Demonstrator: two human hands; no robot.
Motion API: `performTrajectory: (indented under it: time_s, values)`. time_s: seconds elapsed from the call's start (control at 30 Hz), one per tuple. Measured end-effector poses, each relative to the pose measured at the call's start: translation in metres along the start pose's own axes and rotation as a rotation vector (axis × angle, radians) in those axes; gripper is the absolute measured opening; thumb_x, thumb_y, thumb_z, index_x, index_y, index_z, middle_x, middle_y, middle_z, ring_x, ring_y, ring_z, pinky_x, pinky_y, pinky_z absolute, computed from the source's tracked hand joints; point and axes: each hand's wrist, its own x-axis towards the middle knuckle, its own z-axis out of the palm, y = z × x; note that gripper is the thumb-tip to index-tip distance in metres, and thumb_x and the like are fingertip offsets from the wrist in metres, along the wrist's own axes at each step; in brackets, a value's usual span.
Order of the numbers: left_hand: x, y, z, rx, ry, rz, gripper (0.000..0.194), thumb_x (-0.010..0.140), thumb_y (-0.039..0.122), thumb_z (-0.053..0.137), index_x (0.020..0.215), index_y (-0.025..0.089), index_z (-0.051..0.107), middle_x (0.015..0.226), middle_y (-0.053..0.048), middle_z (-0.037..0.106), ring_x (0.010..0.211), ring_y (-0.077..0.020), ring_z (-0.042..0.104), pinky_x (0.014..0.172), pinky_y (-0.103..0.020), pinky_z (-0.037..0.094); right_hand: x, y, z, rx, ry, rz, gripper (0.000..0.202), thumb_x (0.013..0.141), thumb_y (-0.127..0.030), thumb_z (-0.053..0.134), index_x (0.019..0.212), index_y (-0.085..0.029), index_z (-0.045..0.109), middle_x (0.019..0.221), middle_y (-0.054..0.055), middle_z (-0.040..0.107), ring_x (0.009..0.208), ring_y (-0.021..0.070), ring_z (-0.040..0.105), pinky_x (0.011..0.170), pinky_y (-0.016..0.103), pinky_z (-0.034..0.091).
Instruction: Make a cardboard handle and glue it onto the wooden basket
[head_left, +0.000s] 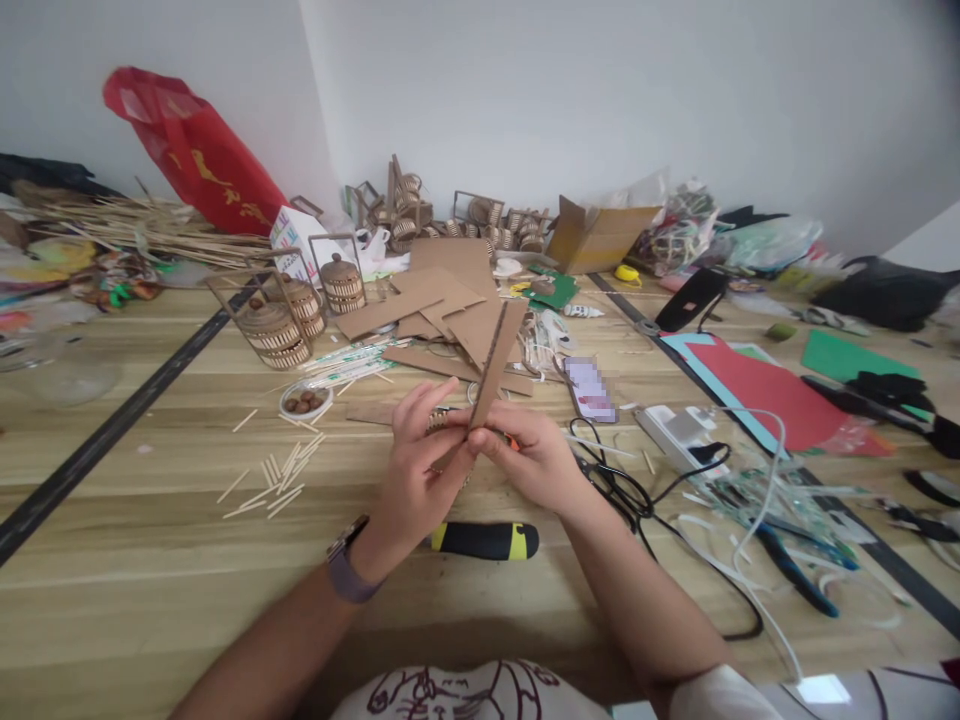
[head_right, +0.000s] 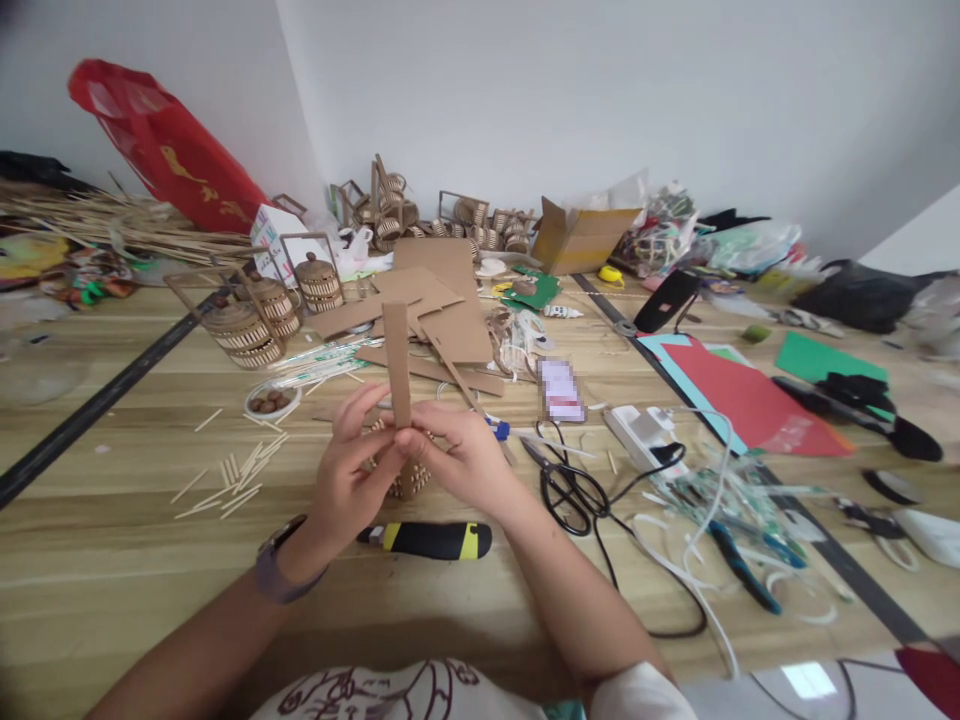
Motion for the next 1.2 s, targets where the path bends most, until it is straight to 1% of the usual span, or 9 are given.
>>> performTrajectory:
  time_s: [0.13,0.3,0.47,0.63,0.83,1.0,1.1,1.2]
  values:
    - [0.0003,-0.0002,0.0006,-0.017,0.019,0.013,0.020,0.099,0.034,0.056,0.098,0.025,0.073,0.140,-0.006,0.059,0.134,-0.0261,0.049,0.113,-0.051,0.042,0.0024,-0.0021,-0.0023,0.010,-0.009,-0.021,0.037,0.099,-0.049,0.052,0.112,-0.027,0.077,0.107,0.007,0.077,0.101,0.0234,0.070,0.090,0.037,0.055]
    - [0.0000,0.0007,0.0004,-0.051,0.022,0.006,0.015,0.097,0.030,0.058,0.096,0.024,0.072,0.138,-0.007,0.061,0.135,-0.0261,0.049,0.113,-0.050,0.041,0.0032,-0.0001,-0.0038,0.034,-0.030,-0.027,0.034,0.099,-0.048,0.053,0.110,-0.027,0.078,0.101,0.006,0.078,0.093,0.0221,0.070,0.086,0.036,0.055]
    - [0.0005,0.0011,0.0000,-0.062,0.012,-0.007,0.016,0.097,0.029,0.059,0.096,0.023,0.074,0.140,-0.007,0.059,0.134,-0.0268,0.048,0.114,-0.051,0.040,0.0021,0.0015,-0.0012,0.049,-0.013,-0.006,0.034,0.099,-0.048,0.053,0.110,-0.027,0.078,0.089,0.005,0.077,0.083,0.0206,0.070,0.082,0.035,0.054]
    - [0.0019,-0.0001,-0.0014,-0.056,0.017,0.010,0.017,0.097,0.029,0.058,0.098,0.025,0.075,0.143,-0.007,0.057,0.135,-0.0277,0.047,0.114,-0.051,0.038,0.0013,0.0002,0.0014,0.101,0.004,0.029,0.035,0.098,-0.050,0.055,0.111,-0.027,0.078,0.097,0.006,0.078,0.091,0.0217,0.071,0.083,0.035,0.055]
    - [0.0017,-0.0003,-0.0010,-0.056,0.020,0.025,0.016,0.097,0.027,0.058,0.096,0.023,0.073,0.143,-0.008,0.056,0.137,-0.0271,0.045,0.114,-0.051,0.038,0.0025,-0.0011,0.0005,0.121,-0.003,0.034,0.035,0.097,-0.051,0.057,0.107,-0.027,0.079,0.095,0.005,0.078,0.086,0.0198,0.071,0.081,0.033,0.055]
    - [0.0012,0.0025,-0.0004,-0.038,0.018,0.026,0.014,0.098,0.027,0.057,0.096,0.022,0.070,0.140,-0.009,0.058,0.137,-0.0276,0.044,0.114,-0.052,0.038,0.0025,-0.0012,-0.0035,0.119,-0.038,0.038,0.035,0.097,-0.051,0.056,0.101,-0.026,0.080,0.084,0.003,0.076,0.077,0.0184,0.068,0.080,0.033,0.054]
    - [0.0010,0.0039,-0.0008,-0.035,0.004,0.021,0.014,0.098,0.027,0.056,0.096,0.022,0.069,0.138,-0.008,0.059,0.138,-0.0276,0.042,0.115,-0.052,0.037,0.0031,-0.0016,-0.0058,0.109,-0.068,0.034,0.036,0.097,-0.050,0.055,0.098,-0.025,0.081,0.084,0.003,0.075,0.078,0.0185,0.068,0.080,0.032,0.053]
    - [0.0006,0.0046,-0.0005,-0.038,-0.004,0.012,0.014,0.099,0.026,0.055,0.096,0.021,0.068,0.137,-0.009,0.059,0.138,-0.0271,0.041,0.115,-0.051,0.037,0.0044,-0.0022,-0.0074,0.091,-0.081,0.013,0.036,0.098,-0.051,0.054,0.100,-0.025,0.080,0.084,0.004,0.075,0.081,0.0187,0.069,0.080,0.031,0.053]
